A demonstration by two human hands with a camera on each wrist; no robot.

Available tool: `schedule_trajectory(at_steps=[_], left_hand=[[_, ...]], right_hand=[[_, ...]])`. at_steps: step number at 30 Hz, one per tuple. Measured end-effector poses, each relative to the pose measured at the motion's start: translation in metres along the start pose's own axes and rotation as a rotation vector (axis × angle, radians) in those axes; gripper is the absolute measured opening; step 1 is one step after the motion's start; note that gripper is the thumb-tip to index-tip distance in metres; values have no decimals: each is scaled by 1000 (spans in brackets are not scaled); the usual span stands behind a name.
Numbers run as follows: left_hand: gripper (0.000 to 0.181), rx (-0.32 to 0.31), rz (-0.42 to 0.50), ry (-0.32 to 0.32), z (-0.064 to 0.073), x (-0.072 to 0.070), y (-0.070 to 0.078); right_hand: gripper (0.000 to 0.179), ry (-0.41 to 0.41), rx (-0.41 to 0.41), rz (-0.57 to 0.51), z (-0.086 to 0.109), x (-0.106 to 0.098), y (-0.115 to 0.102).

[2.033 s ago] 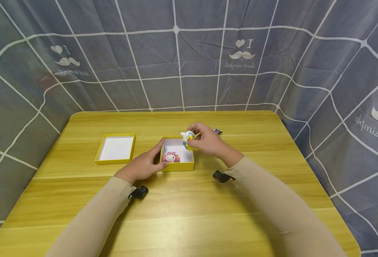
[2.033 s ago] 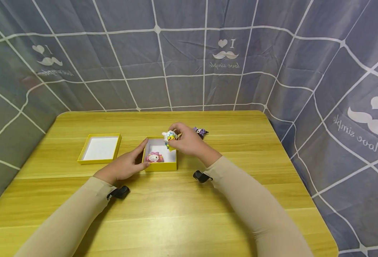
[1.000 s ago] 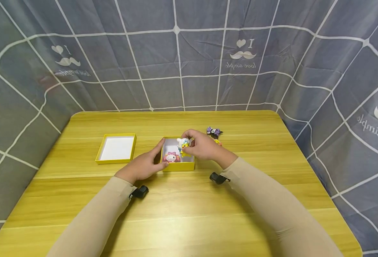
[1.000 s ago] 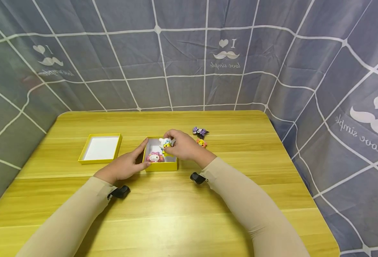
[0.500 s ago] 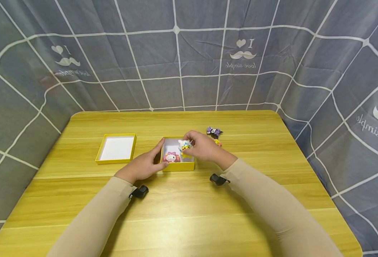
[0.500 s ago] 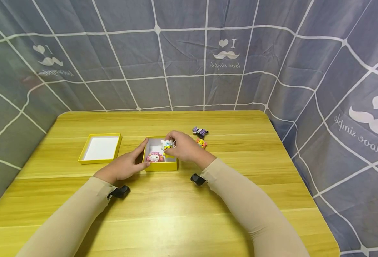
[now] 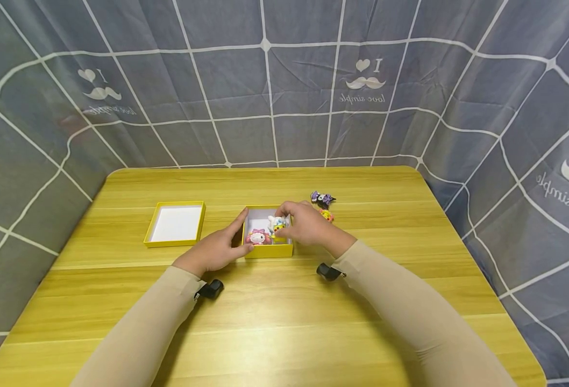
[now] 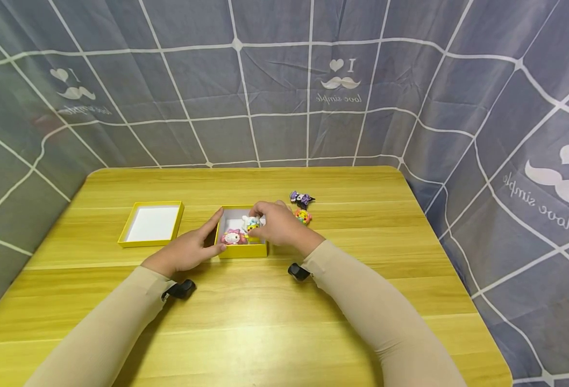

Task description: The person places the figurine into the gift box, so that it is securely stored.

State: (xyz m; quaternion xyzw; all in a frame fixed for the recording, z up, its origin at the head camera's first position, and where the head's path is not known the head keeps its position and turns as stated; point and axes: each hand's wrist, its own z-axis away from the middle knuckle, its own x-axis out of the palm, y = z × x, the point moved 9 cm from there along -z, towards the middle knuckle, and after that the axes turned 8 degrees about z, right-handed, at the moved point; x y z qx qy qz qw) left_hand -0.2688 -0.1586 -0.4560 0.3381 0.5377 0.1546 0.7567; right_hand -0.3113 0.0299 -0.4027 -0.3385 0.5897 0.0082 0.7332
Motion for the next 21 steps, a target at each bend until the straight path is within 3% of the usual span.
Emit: schedule_trajectory(at_steps=[9, 21], left_hand=[[95, 2, 1, -4, 0, 1, 0], [96, 7, -3, -2, 0, 0, 1]], right_hand=[[35, -12, 5, 75, -1, 6, 4], [39, -37, -46, 227, 0, 13, 2]])
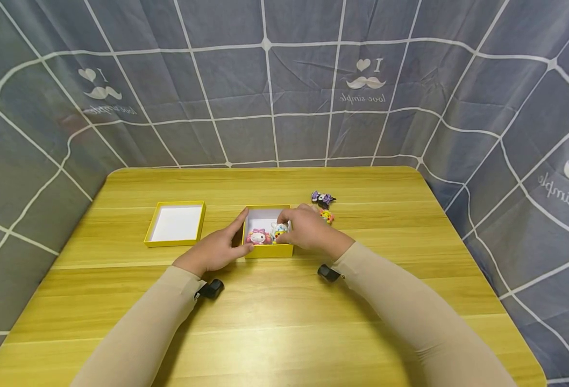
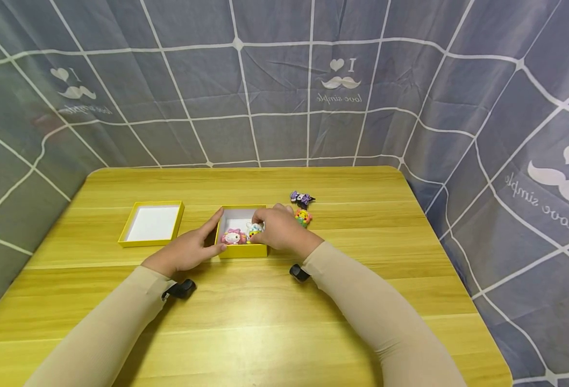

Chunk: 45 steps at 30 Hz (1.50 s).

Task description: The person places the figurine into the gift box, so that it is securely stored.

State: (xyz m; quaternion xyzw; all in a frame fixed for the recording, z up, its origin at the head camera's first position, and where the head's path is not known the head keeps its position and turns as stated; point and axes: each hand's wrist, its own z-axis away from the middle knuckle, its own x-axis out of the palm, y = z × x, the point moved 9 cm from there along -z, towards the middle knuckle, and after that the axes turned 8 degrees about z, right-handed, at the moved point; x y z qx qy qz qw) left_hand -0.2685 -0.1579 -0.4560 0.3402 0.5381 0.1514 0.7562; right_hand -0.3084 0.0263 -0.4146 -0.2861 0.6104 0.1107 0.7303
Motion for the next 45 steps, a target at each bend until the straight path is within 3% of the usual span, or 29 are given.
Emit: schedule_trajectory(at_steps=[23, 29, 39, 45], left_hand=[[96, -10, -6, 3, 1, -2, 0], [95, -14, -14, 2, 1, -3, 1], [94, -16, -11, 8, 2, -3, 2], [94, -14, -1, 14, 2, -3, 3]], right_hand=[[40, -123, -103, 121, -9, -2, -4], [44, -170, -68, 98, -10, 1, -2], [49, -176, -52, 144, -9, 4, -3], [51, -165, -8, 104, -7, 5, 0]])
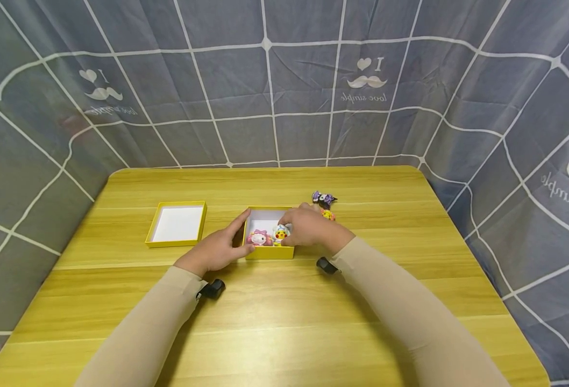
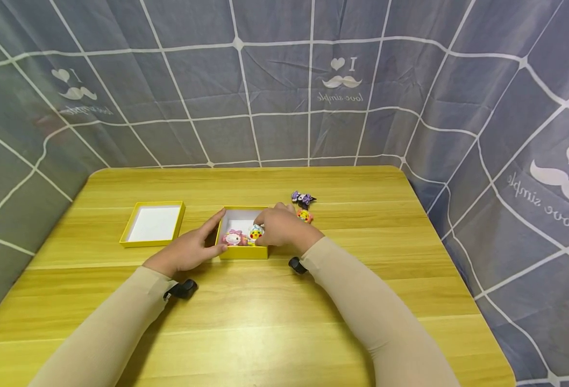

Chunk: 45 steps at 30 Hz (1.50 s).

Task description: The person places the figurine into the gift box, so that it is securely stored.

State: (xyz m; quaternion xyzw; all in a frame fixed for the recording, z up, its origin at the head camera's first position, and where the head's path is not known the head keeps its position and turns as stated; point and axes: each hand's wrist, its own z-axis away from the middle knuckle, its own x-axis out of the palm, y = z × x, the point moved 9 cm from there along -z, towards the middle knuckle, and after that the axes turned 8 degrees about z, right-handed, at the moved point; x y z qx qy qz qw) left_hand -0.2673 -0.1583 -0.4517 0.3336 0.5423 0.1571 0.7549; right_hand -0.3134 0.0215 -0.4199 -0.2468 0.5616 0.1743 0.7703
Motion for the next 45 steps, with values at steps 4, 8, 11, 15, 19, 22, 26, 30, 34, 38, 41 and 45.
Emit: schedule_trajectory(at_steps=[4, 8, 11, 15, 19, 22, 26, 30, 34, 38, 41, 45], left_hand=[[94, -3, 6, 0, 0, 0, 0], [94, -5, 8, 1, 0, 1, 0], [94, -3, 8, 1, 0, 1, 0], [94, -6, 8, 3, -1, 1, 0], [94, -9, 9, 6, -2, 1, -1], [94, -6, 8, 9, -2, 1, -1], [95, 1, 9, 8, -3, 1, -1], [95, 0, 16, 7, -2, 1, -1], [95, 1, 26, 7, -2, 1, -1], [95, 0, 34, 3, -2, 1, -2], [94, 1, 33, 1, -2, 1, -2], [95, 6, 25, 3, -3, 1, -4]], right_hand=[[52, 2, 5, -17, 0, 0, 0], [51, 2, 3, -33, 0, 1, 0], [51, 3, 0, -42, 0, 1, 1], [49, 12, -6, -40, 1, 1, 2], [48, 15, -11, -41, 1, 0, 2], [49, 13, -13, -47, 0, 0, 2], [50, 12, -13, -62, 0, 2, 2], [49, 22, -20, -57, -2, 4, 3], [48, 32, -25, -47, -3, 4, 3], [47, 31, -23, -60, -3, 3, 3], [47, 27, -24, -65, -2, 3, 2], [47, 21, -21, -69, -2, 3, 2]])
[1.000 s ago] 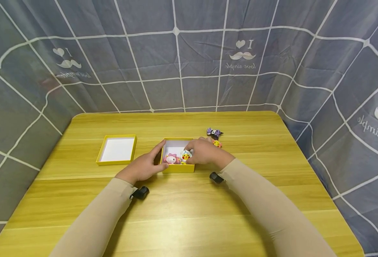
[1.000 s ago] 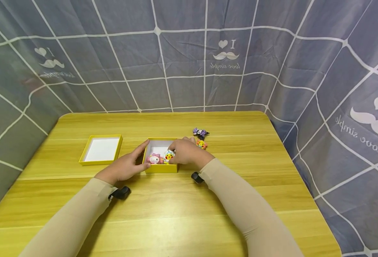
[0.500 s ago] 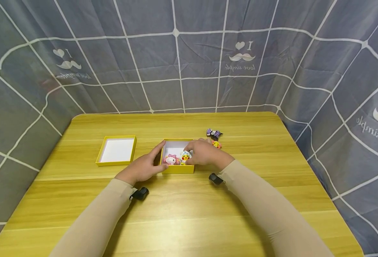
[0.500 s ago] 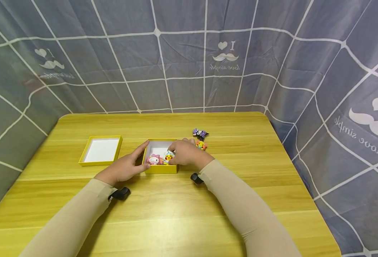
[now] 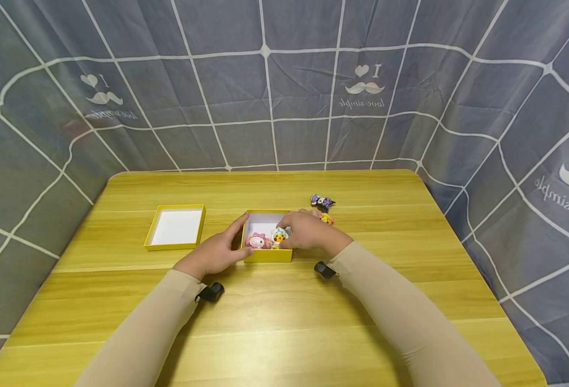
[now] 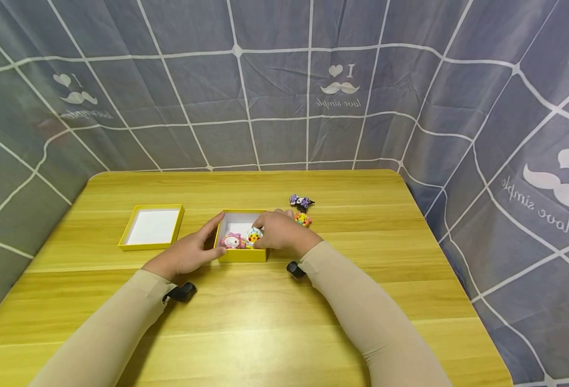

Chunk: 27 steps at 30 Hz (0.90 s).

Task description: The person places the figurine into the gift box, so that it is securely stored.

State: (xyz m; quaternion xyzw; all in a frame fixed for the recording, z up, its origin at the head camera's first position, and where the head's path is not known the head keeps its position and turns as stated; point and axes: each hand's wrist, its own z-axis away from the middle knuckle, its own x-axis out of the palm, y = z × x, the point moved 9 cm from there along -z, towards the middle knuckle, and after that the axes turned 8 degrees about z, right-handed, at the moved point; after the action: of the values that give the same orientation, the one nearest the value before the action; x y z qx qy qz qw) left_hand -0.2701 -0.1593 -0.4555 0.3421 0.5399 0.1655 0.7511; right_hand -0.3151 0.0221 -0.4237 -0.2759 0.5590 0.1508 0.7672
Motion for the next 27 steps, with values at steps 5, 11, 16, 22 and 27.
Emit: schedule_trajectory(at_steps=[5, 11, 16, 22, 27], left_hand=[[95, 1, 7, 3, 1, 0, 0], [95, 2, 11, 4, 1, -1, 1], [94, 1, 11, 3, 2, 0, 1], [94, -1, 9, 3, 0, 1, -2], [94, -8, 13, 2, 0, 2, -3]], right_hand=[[47, -3, 4, -4, 0, 1, 1], [47, 1, 2, -7, 1, 0, 0], [47, -2, 7, -7, 1, 1, 1], [47, -8, -1, -13, 1, 0, 0], [48, -17, -16, -28, 1, 1, 0]])
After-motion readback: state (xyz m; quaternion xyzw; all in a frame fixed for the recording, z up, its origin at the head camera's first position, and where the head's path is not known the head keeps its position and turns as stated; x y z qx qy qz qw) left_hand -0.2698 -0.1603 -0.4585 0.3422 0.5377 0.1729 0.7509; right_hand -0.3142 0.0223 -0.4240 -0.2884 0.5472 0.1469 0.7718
